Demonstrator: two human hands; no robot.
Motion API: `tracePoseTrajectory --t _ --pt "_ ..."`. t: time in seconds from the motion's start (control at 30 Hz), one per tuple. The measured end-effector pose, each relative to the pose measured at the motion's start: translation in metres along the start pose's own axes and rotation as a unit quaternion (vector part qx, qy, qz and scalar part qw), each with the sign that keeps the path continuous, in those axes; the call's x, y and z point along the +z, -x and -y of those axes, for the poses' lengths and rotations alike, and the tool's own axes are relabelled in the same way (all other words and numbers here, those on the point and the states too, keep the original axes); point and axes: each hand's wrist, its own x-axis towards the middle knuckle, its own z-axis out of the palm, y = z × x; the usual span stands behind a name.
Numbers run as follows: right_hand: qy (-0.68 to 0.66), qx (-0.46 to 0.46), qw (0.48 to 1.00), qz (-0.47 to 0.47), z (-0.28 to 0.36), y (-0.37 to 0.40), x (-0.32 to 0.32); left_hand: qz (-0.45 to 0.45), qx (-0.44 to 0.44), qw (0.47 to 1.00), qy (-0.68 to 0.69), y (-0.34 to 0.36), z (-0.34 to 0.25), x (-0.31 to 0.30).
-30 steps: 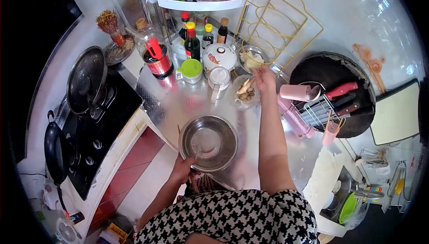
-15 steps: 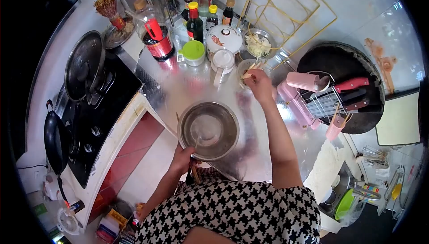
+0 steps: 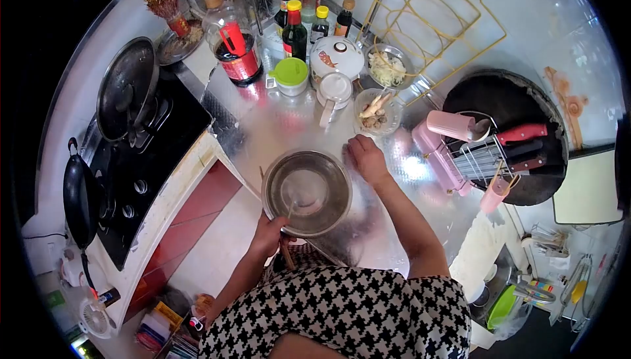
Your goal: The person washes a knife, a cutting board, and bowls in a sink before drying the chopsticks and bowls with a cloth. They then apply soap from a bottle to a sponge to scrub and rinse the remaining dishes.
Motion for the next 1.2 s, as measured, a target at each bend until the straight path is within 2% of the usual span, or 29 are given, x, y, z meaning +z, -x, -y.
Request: tracePoseTrajectory --t 0.13,0.2,0.23,0.3,0.33,0.43,0.53,0.63,0.7,0.73,0.77,0.8,0.87,0.97,1.07,1.2 --pt "0.096 -0.001 0.994 -0.053 -0.007 -0.010 0.018 -0.003 0.003 1.000 0.008 0.002 -0.004 0.007" --pt "0.155 -0.013 0.986 -0.064 -0.005 -0.017 0.033 -0.062 0.015 0.998 0.004 0.011 -0.013 0.027" --pt "0.165 0.000 0.986 -0.036 -0.007 -0.020 0.039 -0.092 0.021 0.996 0.003 0.014 -0.017 0.033" --pt "0.183 0.024 0.982 0.024 -0.006 -0.027 0.043 -0.076 0.020 0.997 -0.002 0.015 -0.020 0.035" --pt "0.140 0.015 0.989 0.032 -0.006 -0.029 0.036 -0.070 0.020 0.997 -0.004 0.016 -0.020 0.035" --pt "0.133 -0.019 0.989 0.062 -0.006 -0.030 0.031 -0.004 -0.010 1.000 0.000 0.006 -0.013 0.020" --pt "0.116 -0.031 0.990 0.081 -0.003 -0.029 0.024 0.001 -0.036 0.999 -0.022 0.005 -0.013 0.015" --pt "0.042 0.022 0.996 0.071 0.000 -0.023 0.014 -0.031 0.000 0.999 0.014 0.003 -0.004 0.016" --pt "-0.114 0.092 0.989 -0.012 0.000 -0.019 0.004 -0.015 0.000 1.000 0.009 0.001 -0.001 0.009" --pt "-0.191 0.126 0.972 -0.053 -0.002 -0.018 -0.001 -0.008 0.000 1.000 0.007 0.000 0.000 0.007" --pt "-0.339 0.198 0.915 -0.095 -0.007 -0.020 -0.005 -0.016 0.001 1.000 0.013 -0.001 0.002 0.007" --pt "-0.476 0.266 0.828 -0.133 -0.015 -0.025 -0.011 -0.023 0.001 1.000 0.019 0.001 0.001 0.009" --pt "-0.566 0.288 0.741 -0.218 -0.029 -0.048 -0.041 -0.026 -0.005 0.999 0.020 0.003 -0.001 0.011" --pt "-0.708 0.388 0.551 -0.214 -0.064 -0.071 -0.048 -0.015 -0.016 1.000 0.008 0.003 -0.005 0.013" --pt "-0.719 0.429 0.523 -0.161 -0.086 -0.082 -0.028 -0.030 -0.012 0.999 0.012 0.006 -0.005 0.020" --pt "-0.712 0.423 0.549 -0.112 -0.078 -0.094 -0.029 -0.039 0.001 0.999 0.023 0.007 -0.005 0.019"
